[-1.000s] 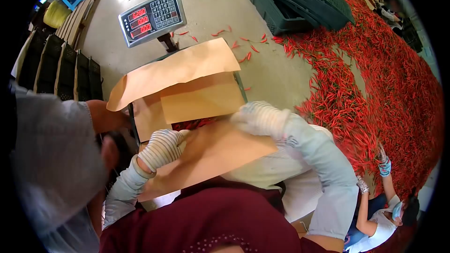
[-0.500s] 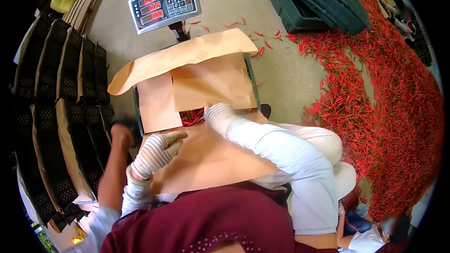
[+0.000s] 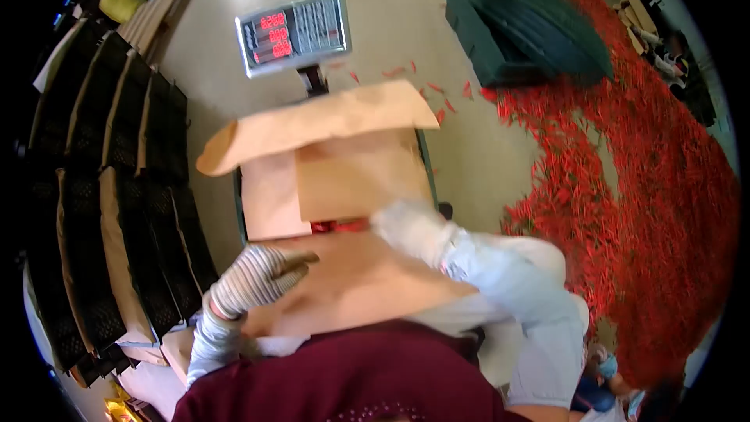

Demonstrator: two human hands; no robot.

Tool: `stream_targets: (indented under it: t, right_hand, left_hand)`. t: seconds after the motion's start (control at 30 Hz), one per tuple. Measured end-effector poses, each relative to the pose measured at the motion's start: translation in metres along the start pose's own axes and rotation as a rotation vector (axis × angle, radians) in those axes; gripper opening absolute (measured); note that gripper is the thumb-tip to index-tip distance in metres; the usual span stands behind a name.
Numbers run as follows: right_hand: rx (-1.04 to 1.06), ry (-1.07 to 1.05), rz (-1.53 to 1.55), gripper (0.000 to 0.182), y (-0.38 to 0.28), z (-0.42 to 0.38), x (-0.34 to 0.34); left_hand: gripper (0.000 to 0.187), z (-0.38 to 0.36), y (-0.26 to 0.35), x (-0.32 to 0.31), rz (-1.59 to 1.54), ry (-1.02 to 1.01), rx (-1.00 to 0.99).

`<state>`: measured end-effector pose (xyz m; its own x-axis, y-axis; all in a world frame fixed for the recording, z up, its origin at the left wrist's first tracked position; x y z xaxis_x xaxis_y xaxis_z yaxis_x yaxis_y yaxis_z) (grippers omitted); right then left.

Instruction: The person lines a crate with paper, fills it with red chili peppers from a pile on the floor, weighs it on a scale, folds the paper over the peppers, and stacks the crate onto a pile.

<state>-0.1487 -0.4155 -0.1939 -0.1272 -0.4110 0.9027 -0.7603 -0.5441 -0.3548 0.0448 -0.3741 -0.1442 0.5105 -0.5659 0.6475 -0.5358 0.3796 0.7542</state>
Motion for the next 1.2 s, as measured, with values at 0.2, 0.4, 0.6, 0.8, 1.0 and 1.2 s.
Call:
stream_targets:
  t: [0.2,0.4,0.6,0.8,1.0,1.2]
  right_hand:
    - [-0.001,0.171,0.017,0.026,0.024,-0.045,0.032]
    - [-0.333,0.242,0.005,0.025,0.079,-0.107,0.087]
    - [-1.032,0.064,-0.244,0.041,0.225,-0.226,0.083]
    - [-0.601,0.487,-0.272,0.062,0.166,-0.156,0.107]
    - [0.002,0.489,-0.259,0.037,0.028,-0.023,0.118]
    - [0.159,0.247,-0.269,0.025,-0.003,0.016,0.07]
  left_hand:
    - [0.028,0.002,0.012,-0.003,-0.005,-0.095,0.014]
    - [0.029,-0.003,0.004,-0.008,-0.003,-0.144,0.044]
    - [0.069,-0.021,0.026,-0.031,0.212,-0.435,-0.083]
    - [0.086,-0.04,0.053,-0.046,0.468,-0.442,-0.219]
    - [0.07,-0.04,0.053,-0.044,0.59,-0.225,-0.155]
    - [0.064,-0.04,0.057,-0.036,0.591,-0.155,-0.19]
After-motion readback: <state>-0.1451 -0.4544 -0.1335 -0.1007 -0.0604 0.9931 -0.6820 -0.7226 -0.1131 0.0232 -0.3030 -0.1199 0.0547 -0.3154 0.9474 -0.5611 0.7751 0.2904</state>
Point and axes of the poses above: each hand's wrist, its own z-axis towards the middle knuckle, its own x-axis out of the back of the hand, y = z × x, the point moved 8 cm from there along z, towards the middle knuckle
